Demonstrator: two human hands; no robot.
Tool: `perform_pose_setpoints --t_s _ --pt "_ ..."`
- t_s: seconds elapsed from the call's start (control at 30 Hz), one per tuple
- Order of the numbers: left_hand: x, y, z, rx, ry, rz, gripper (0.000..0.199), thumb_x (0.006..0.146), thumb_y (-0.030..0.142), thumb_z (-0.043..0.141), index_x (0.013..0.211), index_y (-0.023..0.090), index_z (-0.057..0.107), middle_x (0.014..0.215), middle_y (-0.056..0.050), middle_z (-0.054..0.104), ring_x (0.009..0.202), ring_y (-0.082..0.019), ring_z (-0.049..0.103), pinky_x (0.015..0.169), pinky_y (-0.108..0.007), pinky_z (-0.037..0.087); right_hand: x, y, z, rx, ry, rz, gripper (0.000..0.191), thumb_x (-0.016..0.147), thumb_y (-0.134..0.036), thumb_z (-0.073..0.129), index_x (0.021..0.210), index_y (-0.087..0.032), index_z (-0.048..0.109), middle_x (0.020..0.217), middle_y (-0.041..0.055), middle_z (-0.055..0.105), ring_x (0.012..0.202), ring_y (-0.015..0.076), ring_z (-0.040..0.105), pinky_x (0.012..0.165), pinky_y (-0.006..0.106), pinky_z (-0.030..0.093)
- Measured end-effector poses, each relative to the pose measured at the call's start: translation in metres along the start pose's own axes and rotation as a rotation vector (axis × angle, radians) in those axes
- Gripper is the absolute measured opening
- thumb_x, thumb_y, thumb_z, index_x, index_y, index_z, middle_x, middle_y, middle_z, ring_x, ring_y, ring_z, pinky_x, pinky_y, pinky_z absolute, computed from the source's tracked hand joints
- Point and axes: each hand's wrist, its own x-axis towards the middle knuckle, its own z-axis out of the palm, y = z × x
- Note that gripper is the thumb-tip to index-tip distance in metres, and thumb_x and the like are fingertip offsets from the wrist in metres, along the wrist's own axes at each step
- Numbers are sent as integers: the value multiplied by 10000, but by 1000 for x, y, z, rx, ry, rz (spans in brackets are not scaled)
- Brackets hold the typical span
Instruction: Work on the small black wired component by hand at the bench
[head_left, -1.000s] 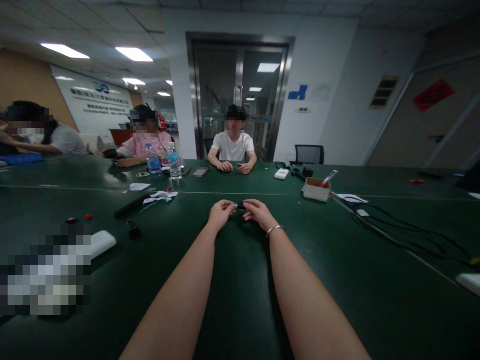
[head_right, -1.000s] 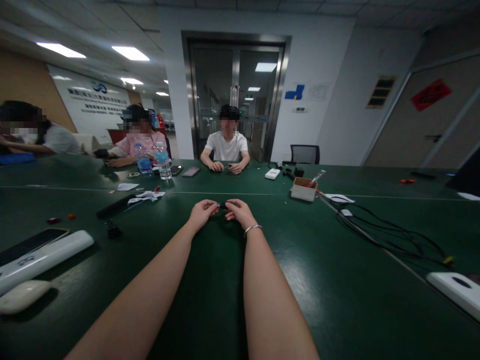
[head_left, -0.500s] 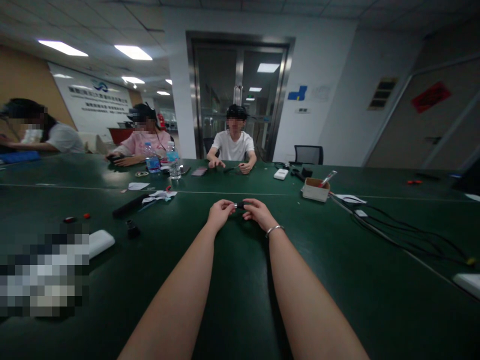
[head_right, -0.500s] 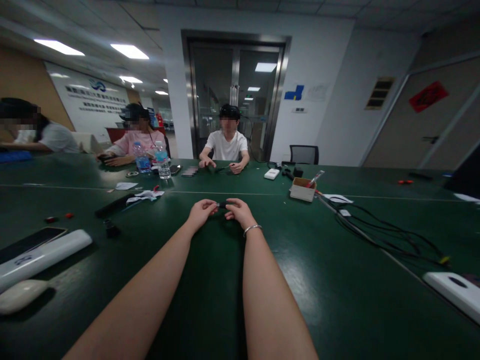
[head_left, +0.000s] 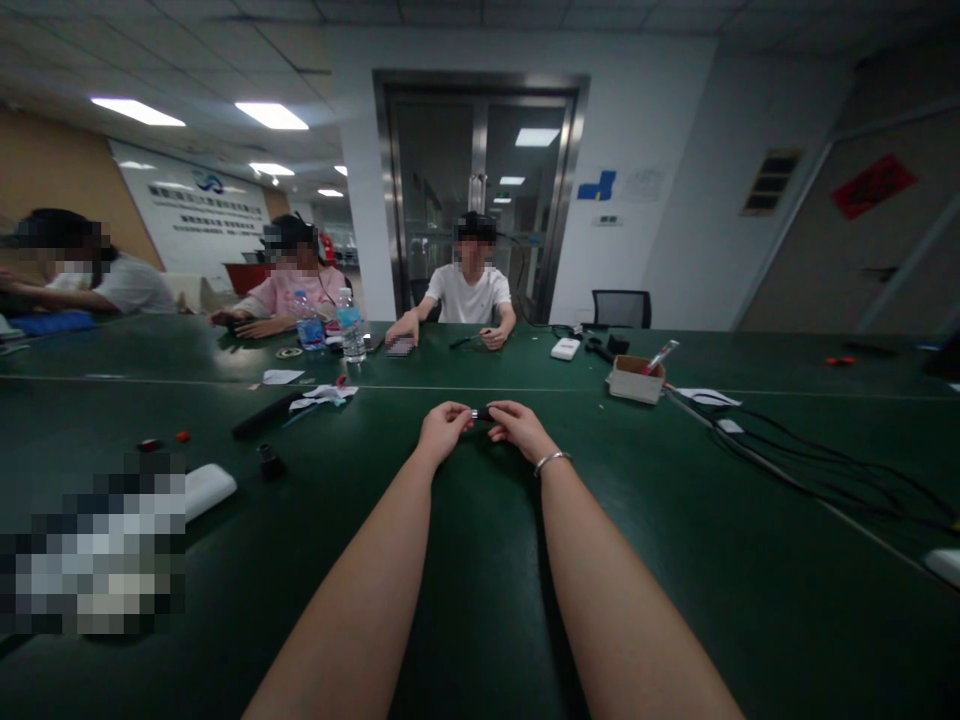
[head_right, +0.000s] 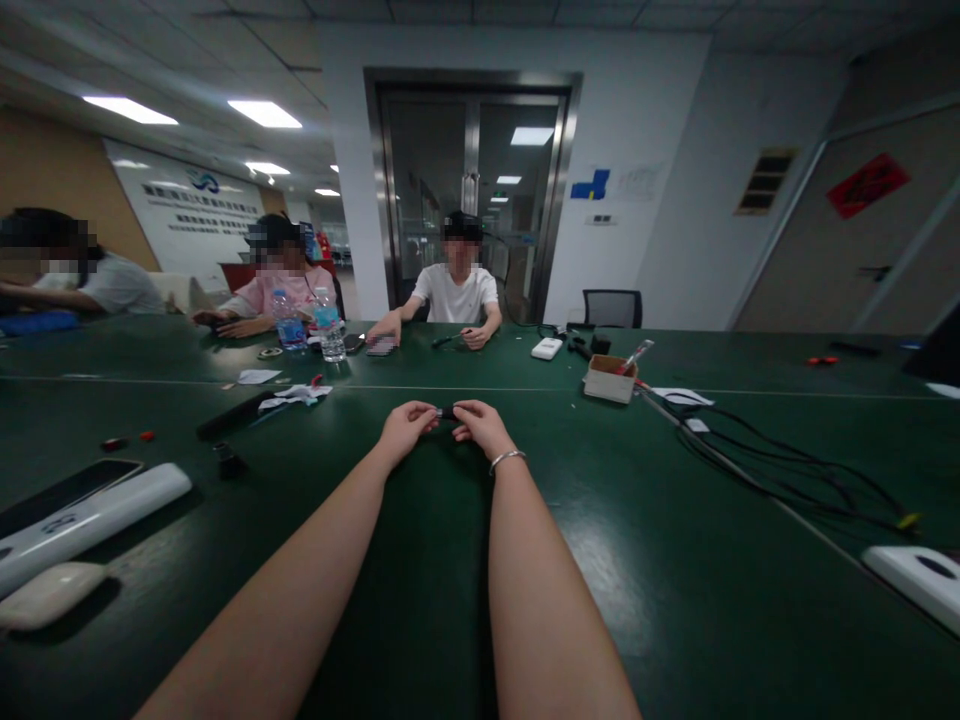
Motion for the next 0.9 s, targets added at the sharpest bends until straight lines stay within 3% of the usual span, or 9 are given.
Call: perform_pose_setpoints --t_s 0.33,0.43,0.6,0.73,0.9 --pt "3 -6 -1 -14 -4 17 193 708 269 714 814 126 641 700 -56 678 649 -131 637 652 -259 488 0 0 0 -7 0 7 118 831 -136 600 948 -126 606 639 18 654 445 84 606 416 161 514" --pt "3 -6 0 -19 -10 17 178 713 254 708 820 126 644 711 -60 679 658 -138 641 659 -271 492 0 -1 0 11 0 -8 189 789 -100 639 971 -138 605 672 12 658 467 88 622 444 173 531" --pt "3 -5 0 -8 2 18 106 742 194 664 812 119 641 702 -59 674 656 -138 640 644 -266 492 0 -2 0 -10 12 24 107 834 -164 605 929 -114 599 650 36 656 439 89 607 408 166 505" --pt "3 -5 0 -8 -9 10 125 746 210 658 833 121 642 721 -61 680 674 -139 645 650 -265 494 -1 -2 0 27 -6 -1 193 789 -126 652 974 -133 599 739 37 682 473 87 627 438 172 528" --pt "3 -7 1 -26 18 0 172 720 274 681 798 128 638 701 -54 675 647 -133 628 644 -263 487 -2 -2 0 -1 -13 13 145 821 -166 629 954 -118 600 632 30 664 447 84 608 428 161 515"
